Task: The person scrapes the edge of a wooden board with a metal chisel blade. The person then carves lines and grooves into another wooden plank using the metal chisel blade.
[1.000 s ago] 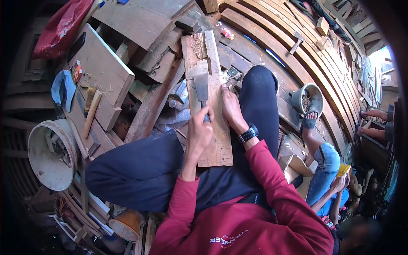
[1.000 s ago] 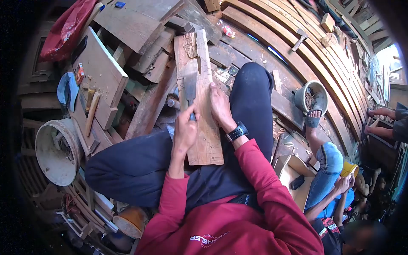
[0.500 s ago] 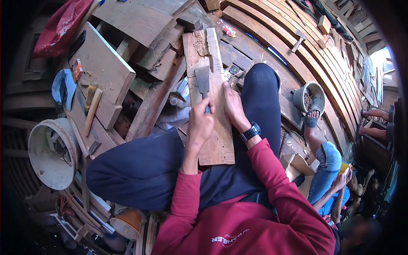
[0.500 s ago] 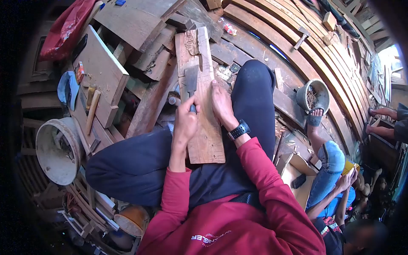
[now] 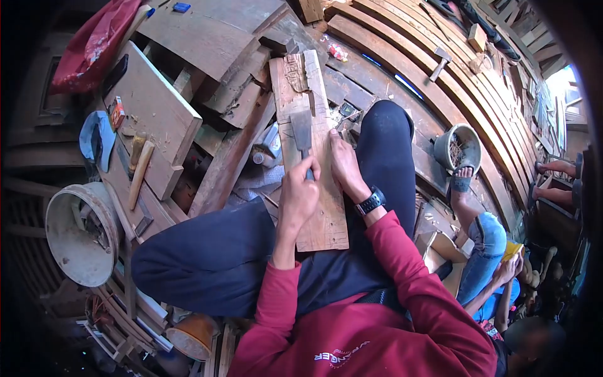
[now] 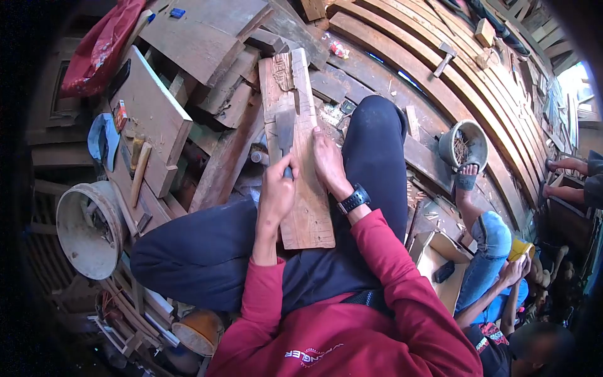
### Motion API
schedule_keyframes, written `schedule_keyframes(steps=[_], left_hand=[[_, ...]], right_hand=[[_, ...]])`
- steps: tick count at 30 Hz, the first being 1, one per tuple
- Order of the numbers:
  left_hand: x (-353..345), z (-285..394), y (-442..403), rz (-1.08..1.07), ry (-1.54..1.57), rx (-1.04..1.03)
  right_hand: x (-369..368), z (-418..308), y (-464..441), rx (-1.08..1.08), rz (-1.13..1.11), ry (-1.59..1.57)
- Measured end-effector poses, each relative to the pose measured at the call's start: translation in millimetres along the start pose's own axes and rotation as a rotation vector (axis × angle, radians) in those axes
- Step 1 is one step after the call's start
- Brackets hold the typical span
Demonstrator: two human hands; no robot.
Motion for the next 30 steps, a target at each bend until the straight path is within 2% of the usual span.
schedule_keyframes(steps=[2, 3, 4, 6, 8, 10, 15, 17, 20, 23, 24, 26, 27, 30], left_hand=[[1.9, -9.4, -13.8, -0.023, 0.088, 0.037], [1.8, -13.3, -14.0, -0.051, 0.153, 0.156], [1.1, -10.8, -13.0, -0.046, 0.157, 0.146], [-3.7, -11.4, -3.7, -0.059, 0.125, 0.169], [-5.0, -15.3, -5.0, -0.057, 0.093, 0.181], [-0.2, -11.0, -19.9, 0.007, 0.198, -0.022], [-6.7, -17.9, -10.4, -0.024, 0.183, 0.083], [-6.0, -19.7, -12.8, -0.024, 0.201, 0.080], [-1.7, -22.8, -16.2, -0.049, 0.229, 0.167], [-3.8, -17.9, -8.8, -0.060, 0.165, 0.197], [-5.8, -22.2, -12.2, -0.062, 0.160, 0.194], [-3.5, -22.4, -18.8, -0.002, 0.220, 0.019], [1.2, -22.6, -23.5, -0.042, 0.165, 0.151], [8.0, -14.1, -29.2, -0.020, 0.172, 0.086]], right_hand=[[-0.6, -2.6, 6.2, -0.057, -0.041, -0.009], [0.8, -8.8, 13.1, -0.105, -0.050, -0.017], [-0.2, -4.9, 9.8, -0.095, -0.047, -0.012], [5.3, -15.6, 3.9, 0.139, 0.081, 0.044], [2.1, -3.8, -2.2, 0.093, 0.047, 0.005], [-1.0, 2.1, -1.7, 0.028, 0.004, 0.001], [3.7, -7.0, -0.1, 0.073, 0.069, -0.031], [1.5, -12.2, 9.9, -0.033, -0.022, -0.029], [-3.5, 1.2, 0.7, -0.016, -0.051, -0.008], [4.2, -8.3, 4.8, 0.028, 0.041, 0.014], [5.7, -13.0, 6.4, 0.043, 0.070, 0.056], [2.9, -8.1, 7.3, -0.011, 0.044, 0.016], [2.3, -7.8, 11.0, -0.061, 0.019, -0.016], [3.2, -11.6, 16.2, -0.120, -0.020, -0.027]])
Point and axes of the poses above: each hand's wrist, its own y-axis away from the middle knuckle, its own x-axis out of the back of the hand, z = x × y, the point moved 10 cm from there along -y, towards the middle knuckle, and after that the axes turned 4 degrees about -z, right-handed, at the moved point
